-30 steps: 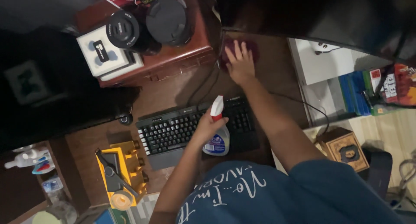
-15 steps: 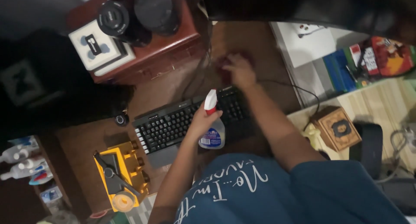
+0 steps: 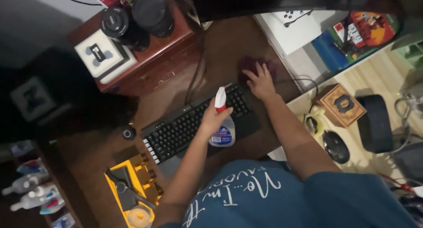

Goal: Cleaning and organizing a cluttered desk by wiping surfaces with a cloth and arranging various objects.

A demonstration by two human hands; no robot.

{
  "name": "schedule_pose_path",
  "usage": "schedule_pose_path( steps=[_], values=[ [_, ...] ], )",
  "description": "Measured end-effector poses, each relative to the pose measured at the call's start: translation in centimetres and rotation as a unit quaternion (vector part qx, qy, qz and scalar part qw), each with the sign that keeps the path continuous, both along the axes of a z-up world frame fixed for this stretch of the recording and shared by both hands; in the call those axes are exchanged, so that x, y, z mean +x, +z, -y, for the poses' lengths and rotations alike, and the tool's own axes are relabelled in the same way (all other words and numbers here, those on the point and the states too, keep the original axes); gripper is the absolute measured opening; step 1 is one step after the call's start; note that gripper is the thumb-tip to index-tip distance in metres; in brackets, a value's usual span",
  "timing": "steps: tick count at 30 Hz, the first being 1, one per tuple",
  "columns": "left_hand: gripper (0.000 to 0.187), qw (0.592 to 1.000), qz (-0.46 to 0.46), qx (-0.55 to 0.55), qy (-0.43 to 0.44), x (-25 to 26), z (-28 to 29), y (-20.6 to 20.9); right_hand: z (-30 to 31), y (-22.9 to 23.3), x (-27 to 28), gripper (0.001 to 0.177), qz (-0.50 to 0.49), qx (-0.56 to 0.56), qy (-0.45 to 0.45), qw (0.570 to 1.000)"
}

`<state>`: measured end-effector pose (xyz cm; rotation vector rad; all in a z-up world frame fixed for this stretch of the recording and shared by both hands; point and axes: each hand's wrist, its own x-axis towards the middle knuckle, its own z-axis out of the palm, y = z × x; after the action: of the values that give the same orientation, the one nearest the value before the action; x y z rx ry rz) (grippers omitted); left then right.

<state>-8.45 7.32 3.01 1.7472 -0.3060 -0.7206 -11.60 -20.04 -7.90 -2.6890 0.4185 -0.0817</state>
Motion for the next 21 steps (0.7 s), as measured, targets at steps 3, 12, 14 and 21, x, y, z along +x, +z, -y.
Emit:
schedule_pose_path(
  steps=[3,12,14,21],
  values=[
    [0.061,0.998,0.048,0.035,-0.024,1.3,-0.6,3.0,0.3,-1.7,-0.3,0.059,0.016,-0.062,0.025,0.998],
    [0.058,0.979,0.119,0.161,-0.047,3.1,-1.1,7.1,0.2,-4.6,5.5,0.063,-0.026,-0.052,-0.061,0.996],
    [0.058,0.973,0.15,0.168,-0.058,3.5,-1.0,6.7,0.5,-5.1,7.5,0.063,-0.011,-0.069,-0.059,0.996],
    [0.054,0.936,0.224,0.241,-0.122,4.7,0.7,7.0,2.0,-6.7,14.5,0.061,-0.001,-0.081,-0.117,0.99]
  ],
)
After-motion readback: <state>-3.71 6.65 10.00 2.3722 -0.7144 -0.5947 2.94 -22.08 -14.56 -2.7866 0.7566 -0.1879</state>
